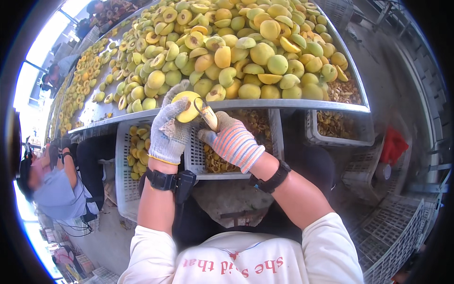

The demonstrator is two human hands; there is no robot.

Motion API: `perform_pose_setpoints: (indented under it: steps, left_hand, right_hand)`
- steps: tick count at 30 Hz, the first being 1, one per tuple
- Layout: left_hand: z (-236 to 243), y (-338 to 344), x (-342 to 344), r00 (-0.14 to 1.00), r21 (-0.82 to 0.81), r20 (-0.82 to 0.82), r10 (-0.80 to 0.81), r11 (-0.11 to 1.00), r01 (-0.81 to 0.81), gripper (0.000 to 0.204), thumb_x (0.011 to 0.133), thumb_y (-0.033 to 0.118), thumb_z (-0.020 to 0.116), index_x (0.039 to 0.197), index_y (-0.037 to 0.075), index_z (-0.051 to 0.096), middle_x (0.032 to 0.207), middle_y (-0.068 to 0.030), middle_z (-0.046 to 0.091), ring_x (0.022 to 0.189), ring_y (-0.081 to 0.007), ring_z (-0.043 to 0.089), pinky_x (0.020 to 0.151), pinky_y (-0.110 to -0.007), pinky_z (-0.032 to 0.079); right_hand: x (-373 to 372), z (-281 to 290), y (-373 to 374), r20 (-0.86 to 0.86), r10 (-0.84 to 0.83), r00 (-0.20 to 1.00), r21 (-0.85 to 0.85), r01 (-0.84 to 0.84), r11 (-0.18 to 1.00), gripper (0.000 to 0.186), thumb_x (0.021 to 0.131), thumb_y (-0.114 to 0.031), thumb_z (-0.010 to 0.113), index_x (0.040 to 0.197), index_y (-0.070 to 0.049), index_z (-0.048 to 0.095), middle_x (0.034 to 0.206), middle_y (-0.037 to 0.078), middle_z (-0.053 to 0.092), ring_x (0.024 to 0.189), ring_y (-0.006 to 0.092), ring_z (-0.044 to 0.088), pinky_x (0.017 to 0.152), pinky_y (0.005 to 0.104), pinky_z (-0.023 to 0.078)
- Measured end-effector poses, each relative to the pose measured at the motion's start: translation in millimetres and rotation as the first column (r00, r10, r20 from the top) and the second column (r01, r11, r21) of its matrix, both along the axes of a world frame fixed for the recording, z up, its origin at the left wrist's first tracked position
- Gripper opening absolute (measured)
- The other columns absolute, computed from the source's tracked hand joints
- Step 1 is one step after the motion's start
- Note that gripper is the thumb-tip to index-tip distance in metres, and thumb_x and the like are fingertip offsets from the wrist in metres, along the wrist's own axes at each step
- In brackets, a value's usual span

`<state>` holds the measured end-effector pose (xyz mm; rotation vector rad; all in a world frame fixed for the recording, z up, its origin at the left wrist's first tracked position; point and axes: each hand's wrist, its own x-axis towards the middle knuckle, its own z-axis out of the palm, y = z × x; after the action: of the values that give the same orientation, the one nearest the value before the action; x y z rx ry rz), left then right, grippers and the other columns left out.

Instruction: The person repeatedly picks mangoes from a large pile on a metal table, uses a small knife to remove the pit, and places the pitted fruit into a white basket below. The process is continuous and repetitive.

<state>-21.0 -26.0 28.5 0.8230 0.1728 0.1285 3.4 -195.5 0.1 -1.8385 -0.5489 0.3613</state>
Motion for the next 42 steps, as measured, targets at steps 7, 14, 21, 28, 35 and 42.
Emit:
perform_pose_setpoints:
  steps: [7,14,21,28,35,42]
  left_hand:
    - [1,5,-14,0.991,0.737,0.131,0.035,0.665,-0.121,0.031,0.105,0.014,0.055,0.131,-0.002,0.053,0.122,-0.0163,0.068,0.111,-0.0248,0.067,0.101,-0.038,0.054]
    - [-8,-8,-1,0.994,0.07,-0.078,0.079,0.995,-0.074,0.056,0.108,0.047,0.042,0.114,-0.004,0.063,0.103,-0.0191,0.071,0.092,-0.0307,0.07,0.088,-0.043,0.059]
    - [-19,-9,0,0.974,0.494,0.032,0.224,0.844,-0.21,0.052,0.109,0.044,0.043,0.11,-0.005,0.062,0.095,-0.0172,0.072,0.084,-0.024,0.072,0.074,-0.036,0.062]
    - [7,-16,-10,0.989,0.524,0.066,0.13,0.839,-0.145,0.052,0.104,0.045,0.054,0.094,-0.003,0.07,0.086,-0.0132,0.073,0.072,-0.0179,0.069,0.069,-0.029,0.055]
    - [-10,-18,-4,0.982,-0.151,0.027,-0.189,0.97,0.191,0.055,0.107,0.049,0.044,0.108,-0.003,0.063,0.096,-0.0176,0.07,0.081,-0.0274,0.072,0.069,-0.036,0.063]
    - [2,4,-8,0.999,-0.03,0.02,-0.048,0.998,0.049,0.067,0.105,0.056,0.041,0.113,-0.007,0.065,0.099,-0.021,0.071,0.087,-0.0324,0.072,0.076,-0.045,0.063]
  right_hand:
    - [-9,18,10,-0.022,0.035,0.999,-0.151,-0.038,0.988,0.04,0.089,-0.031,0.076,0.113,-0.001,0.061,0.093,0.021,0.07,0.089,0.0416,0.065,0.078,0.0435,0.052]
    - [-2,19,11,0.035,0.132,0.991,-0.395,-0.108,0.912,0.044,0.088,-0.033,0.075,0.115,-0.001,0.062,0.096,0.025,0.07,0.093,0.045,0.066,0.077,0.0457,0.054]
    - [-8,-16,16,-0.107,0.192,0.976,-0.1,-0.203,0.974,0.035,0.087,-0.028,0.075,0.106,-0.002,0.063,0.077,0.015,0.067,0.07,0.0328,0.067,0.066,0.0436,0.055]
    - [-2,22,-8,-0.765,0.497,0.411,0.387,-0.324,0.863,0.021,0.089,-0.026,0.074,0.09,-0.008,0.062,0.06,-0.001,0.051,0.041,0.0098,0.045,0.038,0.0263,0.039]
    - [-6,12,-20,-0.696,0.604,0.389,0.469,-0.39,0.792,0.022,0.088,-0.027,0.075,0.086,-0.009,0.063,0.06,-0.003,0.051,0.044,0.009,0.046,0.039,0.025,0.036]
    - [12,9,-47,-0.197,0.292,0.936,-0.49,-0.352,0.798,0.029,0.086,-0.026,0.077,0.096,-0.004,0.062,0.068,0.01,0.063,0.058,0.0271,0.062,0.054,0.0389,0.048]
